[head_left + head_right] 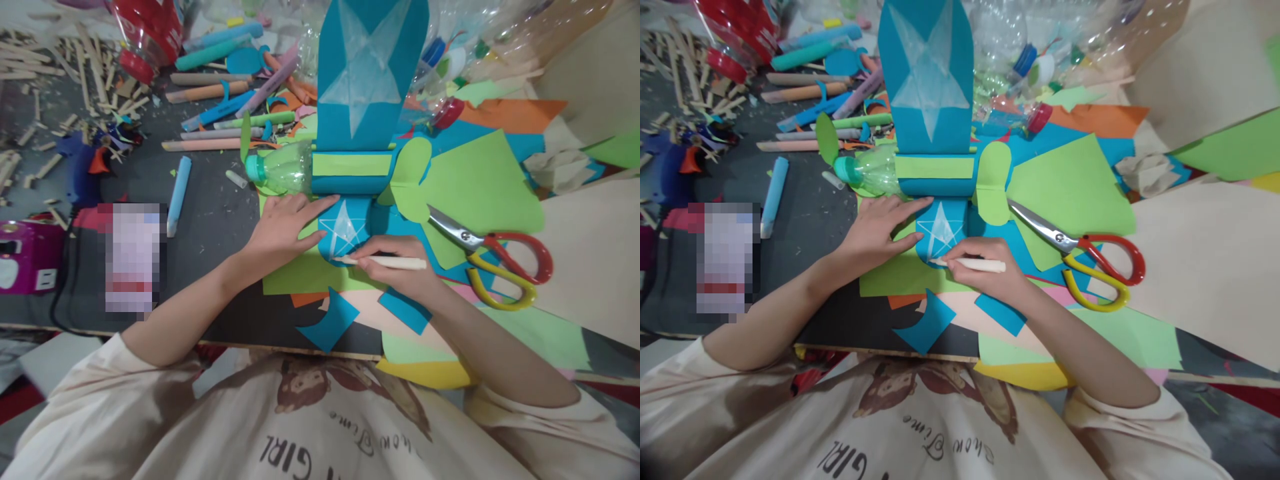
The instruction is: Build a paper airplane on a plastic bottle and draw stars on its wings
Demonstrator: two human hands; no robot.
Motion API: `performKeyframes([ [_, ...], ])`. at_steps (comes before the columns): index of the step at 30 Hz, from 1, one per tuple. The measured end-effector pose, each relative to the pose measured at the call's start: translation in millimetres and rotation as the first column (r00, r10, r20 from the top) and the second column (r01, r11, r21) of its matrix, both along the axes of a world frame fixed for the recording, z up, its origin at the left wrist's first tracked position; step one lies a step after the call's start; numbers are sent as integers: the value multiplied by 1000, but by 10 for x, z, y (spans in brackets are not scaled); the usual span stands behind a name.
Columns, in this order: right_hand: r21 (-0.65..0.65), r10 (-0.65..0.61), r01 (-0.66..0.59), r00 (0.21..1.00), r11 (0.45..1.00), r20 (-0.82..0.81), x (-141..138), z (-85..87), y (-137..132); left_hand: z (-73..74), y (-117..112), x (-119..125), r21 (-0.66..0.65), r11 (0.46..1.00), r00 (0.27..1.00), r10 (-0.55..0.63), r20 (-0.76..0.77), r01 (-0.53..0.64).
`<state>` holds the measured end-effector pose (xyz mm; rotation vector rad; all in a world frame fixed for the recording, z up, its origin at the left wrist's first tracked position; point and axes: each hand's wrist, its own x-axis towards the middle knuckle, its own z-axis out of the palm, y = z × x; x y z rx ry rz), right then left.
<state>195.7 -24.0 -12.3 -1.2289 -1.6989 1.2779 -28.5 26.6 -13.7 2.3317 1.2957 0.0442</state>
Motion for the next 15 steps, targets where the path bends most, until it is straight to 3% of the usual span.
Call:
performKeyframes([
  [5,-62,-172,171,985,983,-24,11,-6,-4,-13,3,2,2,1000,1000,1,-17,-1],
  [15,-73,-163,165,986,984,38,0,-31,5,-33,2,-5,16,1000,1000,-9,-12,9],
])
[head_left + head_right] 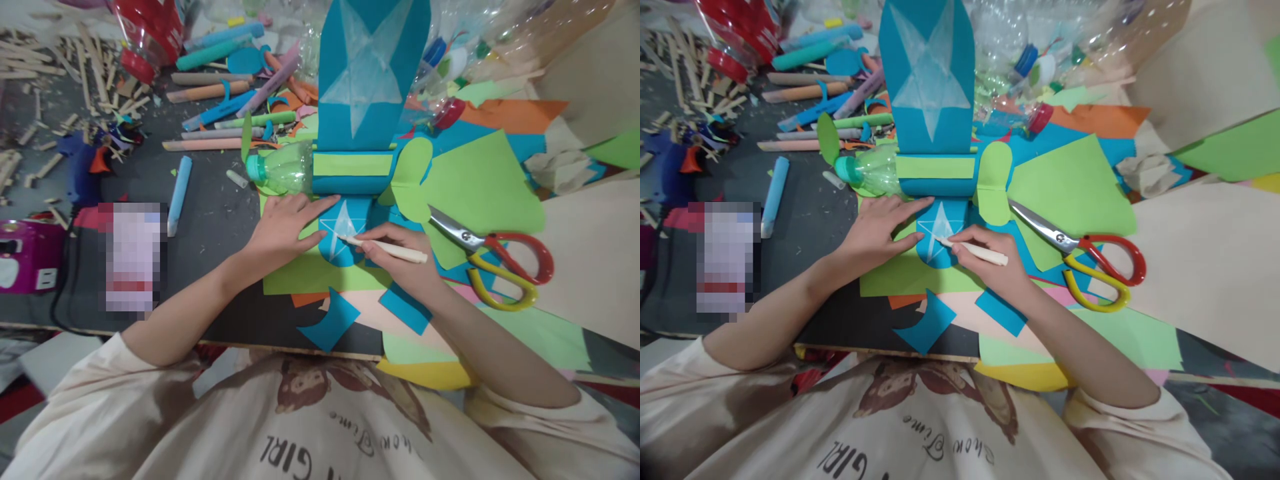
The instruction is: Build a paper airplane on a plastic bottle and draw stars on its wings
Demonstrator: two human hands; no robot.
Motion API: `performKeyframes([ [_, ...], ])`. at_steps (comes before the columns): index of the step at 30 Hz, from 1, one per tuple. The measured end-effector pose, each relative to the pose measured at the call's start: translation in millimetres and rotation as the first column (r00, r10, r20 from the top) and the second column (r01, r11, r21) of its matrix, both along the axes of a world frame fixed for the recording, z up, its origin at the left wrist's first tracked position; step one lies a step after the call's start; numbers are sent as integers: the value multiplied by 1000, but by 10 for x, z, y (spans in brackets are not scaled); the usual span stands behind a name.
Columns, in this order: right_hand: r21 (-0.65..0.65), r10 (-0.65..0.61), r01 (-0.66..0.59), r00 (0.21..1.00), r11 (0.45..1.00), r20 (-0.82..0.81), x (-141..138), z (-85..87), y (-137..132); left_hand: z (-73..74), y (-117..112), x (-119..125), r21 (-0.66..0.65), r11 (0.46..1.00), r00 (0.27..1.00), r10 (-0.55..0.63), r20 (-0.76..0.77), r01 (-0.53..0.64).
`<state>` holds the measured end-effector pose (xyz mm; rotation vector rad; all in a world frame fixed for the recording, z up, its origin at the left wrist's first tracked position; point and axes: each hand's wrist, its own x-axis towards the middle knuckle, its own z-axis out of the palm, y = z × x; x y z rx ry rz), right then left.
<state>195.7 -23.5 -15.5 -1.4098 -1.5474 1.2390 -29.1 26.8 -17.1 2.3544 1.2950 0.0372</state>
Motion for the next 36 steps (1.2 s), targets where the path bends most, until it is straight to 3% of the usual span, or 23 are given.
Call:
performKeyframes([
  [22,-14,117,-117,993,993,-10,-7,54,-1,-14,2,-6,0,1000,1000,-5,17,5],
  [29,-33,31,-34,997,999,-68,13,14,4,12,1,6,-12,1000,1000,4,-8,-4],
  [36,-55,67,-69,997,996,-45,-5,41,9,-4,2,6,-1,1000,1000,-6,5,6],
])
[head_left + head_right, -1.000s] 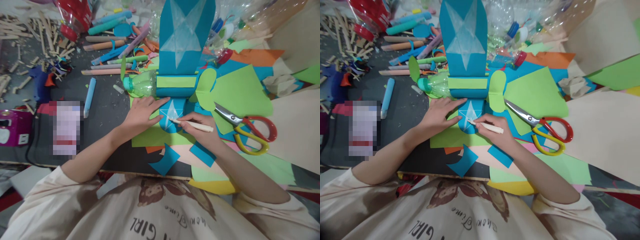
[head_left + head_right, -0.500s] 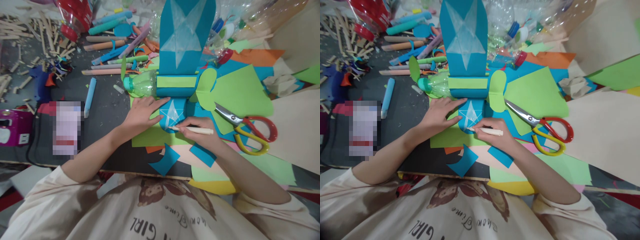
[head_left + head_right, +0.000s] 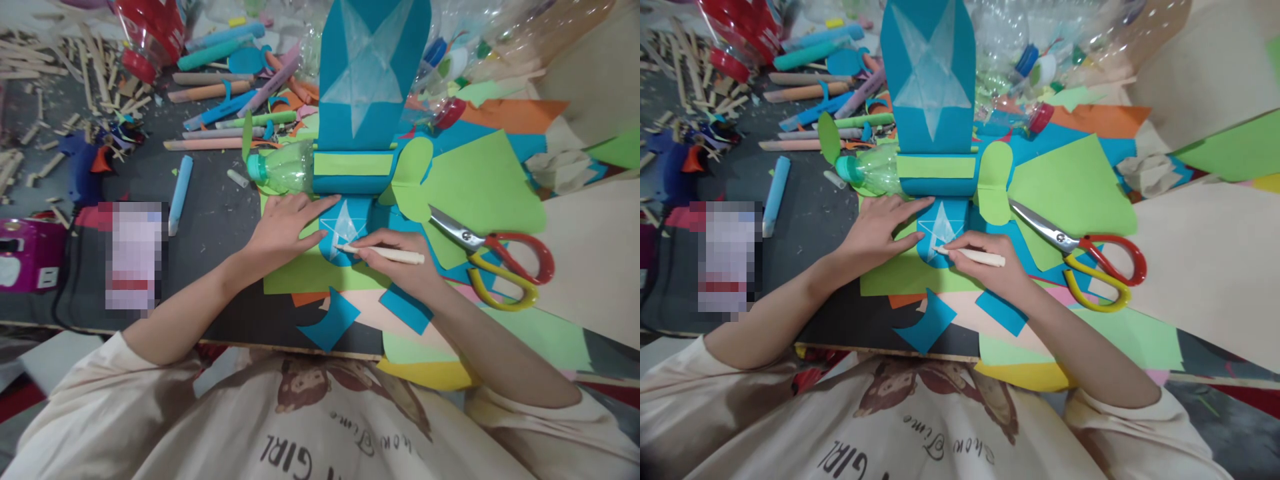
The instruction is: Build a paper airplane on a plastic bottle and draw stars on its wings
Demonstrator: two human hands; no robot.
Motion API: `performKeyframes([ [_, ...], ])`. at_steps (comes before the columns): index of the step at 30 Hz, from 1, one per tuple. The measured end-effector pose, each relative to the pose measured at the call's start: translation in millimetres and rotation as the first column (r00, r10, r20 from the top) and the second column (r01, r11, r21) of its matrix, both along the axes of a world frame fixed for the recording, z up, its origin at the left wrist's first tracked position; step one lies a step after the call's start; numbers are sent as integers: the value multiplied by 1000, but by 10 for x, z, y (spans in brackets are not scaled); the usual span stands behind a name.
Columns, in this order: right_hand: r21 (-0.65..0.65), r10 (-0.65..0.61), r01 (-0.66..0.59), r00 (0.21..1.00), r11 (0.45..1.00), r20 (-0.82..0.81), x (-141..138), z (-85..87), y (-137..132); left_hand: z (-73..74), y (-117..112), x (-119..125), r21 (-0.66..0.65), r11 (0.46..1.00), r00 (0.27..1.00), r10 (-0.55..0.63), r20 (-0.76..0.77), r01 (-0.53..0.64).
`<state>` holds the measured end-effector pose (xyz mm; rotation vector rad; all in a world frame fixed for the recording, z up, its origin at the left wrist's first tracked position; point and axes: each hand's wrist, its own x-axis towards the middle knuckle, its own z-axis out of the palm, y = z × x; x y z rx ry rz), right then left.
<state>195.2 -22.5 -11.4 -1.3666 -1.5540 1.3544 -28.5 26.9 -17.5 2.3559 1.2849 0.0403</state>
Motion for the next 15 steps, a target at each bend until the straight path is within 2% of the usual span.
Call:
performKeyframes([
  [2,2,5,-5,1000,1000,-20,5,5,-3,3,3,1,-8,1000,1000,1,-4,-1],
  [8,50,-80,79,997,996,11,-5,-5,-15,29,5,9,-35,999,1000,17,-22,-18],
  [15,61,-77,74,996,995,43,-4,-21,-21,24,2,0,-17,1000,1000,5,-3,-5],
])
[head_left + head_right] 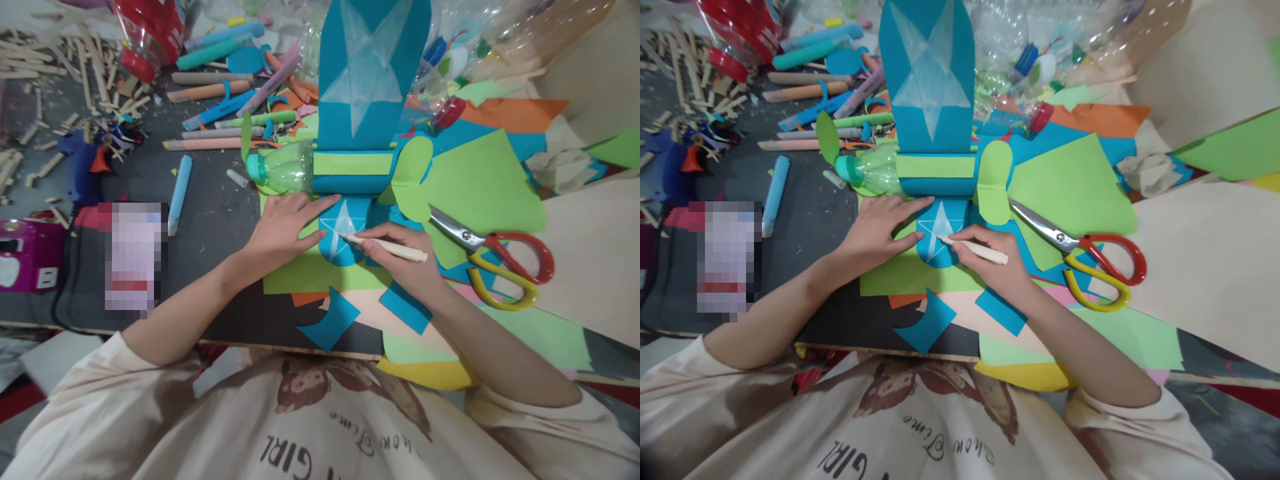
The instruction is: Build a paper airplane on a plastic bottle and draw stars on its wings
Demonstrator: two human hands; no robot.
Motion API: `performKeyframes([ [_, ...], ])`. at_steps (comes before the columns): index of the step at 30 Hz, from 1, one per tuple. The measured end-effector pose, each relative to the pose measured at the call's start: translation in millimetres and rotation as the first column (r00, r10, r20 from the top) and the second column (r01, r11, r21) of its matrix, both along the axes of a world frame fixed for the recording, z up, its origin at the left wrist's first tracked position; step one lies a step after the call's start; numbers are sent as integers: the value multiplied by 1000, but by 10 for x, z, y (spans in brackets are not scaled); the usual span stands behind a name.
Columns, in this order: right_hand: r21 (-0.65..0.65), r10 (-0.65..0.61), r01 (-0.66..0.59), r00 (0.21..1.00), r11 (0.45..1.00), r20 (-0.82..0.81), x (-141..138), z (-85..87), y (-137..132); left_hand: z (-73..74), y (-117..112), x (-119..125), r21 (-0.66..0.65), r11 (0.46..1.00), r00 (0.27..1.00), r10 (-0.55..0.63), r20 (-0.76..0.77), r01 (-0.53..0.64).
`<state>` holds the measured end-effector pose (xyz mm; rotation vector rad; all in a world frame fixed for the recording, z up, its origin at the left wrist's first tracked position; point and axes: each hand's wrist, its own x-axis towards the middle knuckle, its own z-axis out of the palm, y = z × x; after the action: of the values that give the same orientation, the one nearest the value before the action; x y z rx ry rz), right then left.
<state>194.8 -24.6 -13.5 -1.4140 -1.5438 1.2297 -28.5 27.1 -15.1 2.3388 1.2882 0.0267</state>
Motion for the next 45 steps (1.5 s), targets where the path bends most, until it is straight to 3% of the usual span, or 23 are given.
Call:
performKeyframes([
  [7,20,21,-20,1000,1000,-22,14,15,10,0,4,1,2,1000,1000,-1,-4,1],
  [19,-84,116,-119,993,989,-31,11,38,10,-19,1,-10,12,1000,1000,-4,11,4],
  [26,-31,-31,31,999,999,-24,28,6,11,-33,7,-16,24,1000,1000,-10,14,10],
  [45,-34,46,-46,999,998,15,8,58,12,-27,8,-19,9,1000,999,-10,30,10],
])
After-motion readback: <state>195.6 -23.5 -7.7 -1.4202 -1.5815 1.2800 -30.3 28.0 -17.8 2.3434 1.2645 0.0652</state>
